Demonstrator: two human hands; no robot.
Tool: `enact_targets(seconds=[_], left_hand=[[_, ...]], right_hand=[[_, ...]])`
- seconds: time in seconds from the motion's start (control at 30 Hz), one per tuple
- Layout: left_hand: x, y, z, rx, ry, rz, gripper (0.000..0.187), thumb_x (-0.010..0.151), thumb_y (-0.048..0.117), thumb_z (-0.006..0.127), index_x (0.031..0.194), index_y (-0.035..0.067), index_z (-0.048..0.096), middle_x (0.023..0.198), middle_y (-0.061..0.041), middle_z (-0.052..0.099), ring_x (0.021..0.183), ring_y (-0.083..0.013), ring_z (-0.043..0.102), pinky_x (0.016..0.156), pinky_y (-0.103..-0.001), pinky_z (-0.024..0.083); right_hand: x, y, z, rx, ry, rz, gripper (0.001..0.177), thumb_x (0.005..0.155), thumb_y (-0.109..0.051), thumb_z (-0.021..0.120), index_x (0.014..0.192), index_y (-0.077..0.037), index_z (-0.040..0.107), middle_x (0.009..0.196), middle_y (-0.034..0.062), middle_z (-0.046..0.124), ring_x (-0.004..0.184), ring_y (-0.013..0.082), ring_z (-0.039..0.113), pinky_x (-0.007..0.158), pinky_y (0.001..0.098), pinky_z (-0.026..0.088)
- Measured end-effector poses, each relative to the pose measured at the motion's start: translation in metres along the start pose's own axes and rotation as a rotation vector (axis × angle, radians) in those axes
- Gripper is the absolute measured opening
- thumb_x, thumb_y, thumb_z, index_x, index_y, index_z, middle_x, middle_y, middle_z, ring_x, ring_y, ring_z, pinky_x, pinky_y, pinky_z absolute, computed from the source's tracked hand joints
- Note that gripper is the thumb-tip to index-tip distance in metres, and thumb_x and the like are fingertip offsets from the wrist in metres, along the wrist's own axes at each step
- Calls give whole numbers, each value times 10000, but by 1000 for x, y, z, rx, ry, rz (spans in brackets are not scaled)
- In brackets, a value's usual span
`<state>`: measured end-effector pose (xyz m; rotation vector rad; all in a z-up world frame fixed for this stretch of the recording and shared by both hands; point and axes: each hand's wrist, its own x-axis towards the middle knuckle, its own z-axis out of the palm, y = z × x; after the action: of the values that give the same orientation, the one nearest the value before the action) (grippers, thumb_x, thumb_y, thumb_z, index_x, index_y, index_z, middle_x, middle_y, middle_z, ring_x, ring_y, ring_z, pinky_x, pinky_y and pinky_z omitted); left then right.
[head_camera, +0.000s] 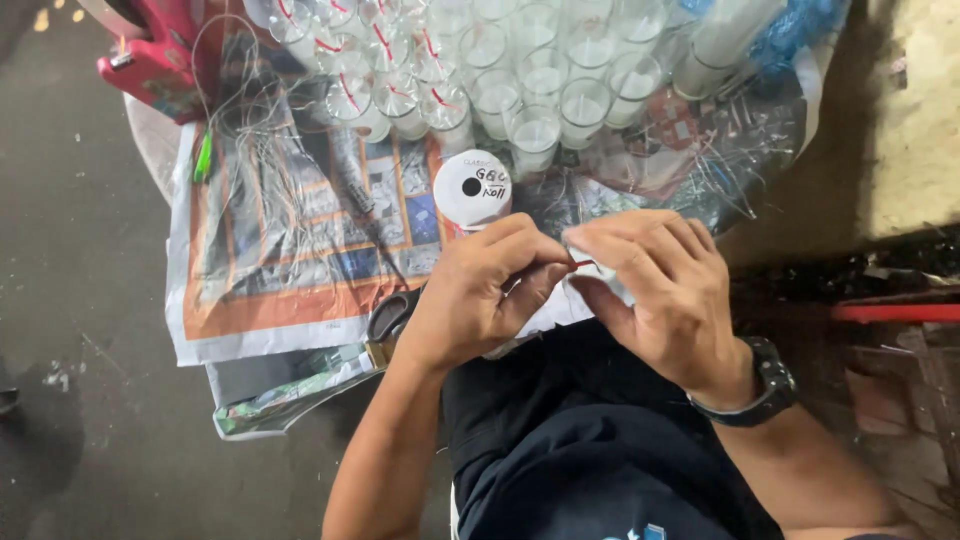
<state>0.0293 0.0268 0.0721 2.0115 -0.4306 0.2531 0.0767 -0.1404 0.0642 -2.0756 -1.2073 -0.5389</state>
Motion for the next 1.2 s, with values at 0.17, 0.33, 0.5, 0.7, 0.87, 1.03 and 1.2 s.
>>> enact_targets(seconds=[0.17,0.33,0.5,0.7,0.87,1.03,1.2], left_hand=[[-3,-3,-5,2,20,-42,108,874,138,470,876,87,566,733,-25,489,639,-143,476,625,-241,382],[1,-15,-3,-38,30,-150,144,855,160,476,842,51,569,749,-35,552,678,-138,519,636,-249,403],[17,-32,9,-518,-7,-507,228,772,215,591,946,74,553,780,16,560,669,-32,499,595,-182,464],[35,-31,19,-50,233,-475,128,798,197,533,713,106,504,529,29,476,490,-75,391,480,-234,351],[20,-31,28,129,152,-540,117,779,232,519,753,121,544,568,-51,563,558,-233,541,547,-351,414],[3,-28,42,95,241,-478,110,767,169,554,698,98,507,578,-9,528,495,-122,442,498,-279,376],[-9,-33,54,249,324,-327,97,786,146,546,723,105,486,667,3,504,547,-161,477,469,-319,377]], right_hand=[[-4,7,-4,63,29,2,113,866,-120,544,870,-60,640,762,42,617,706,197,566,668,291,333],[-5,18,-12,198,39,145,134,867,-113,545,869,-9,629,786,84,615,724,222,567,745,322,389],[19,27,-5,116,45,9,157,907,-80,561,802,17,624,746,110,620,676,220,560,655,327,425],[25,60,16,309,-202,367,129,893,-132,587,817,-32,617,753,32,609,653,104,529,560,225,401],[4,58,13,223,-298,498,92,846,-138,568,804,-71,616,650,61,599,562,203,520,558,317,383],[-18,42,7,8,-244,378,98,843,-118,615,761,-76,586,725,7,596,698,173,549,617,296,393],[-34,31,6,-103,-211,345,56,810,-55,616,796,-72,564,760,22,557,728,210,523,661,303,401]])
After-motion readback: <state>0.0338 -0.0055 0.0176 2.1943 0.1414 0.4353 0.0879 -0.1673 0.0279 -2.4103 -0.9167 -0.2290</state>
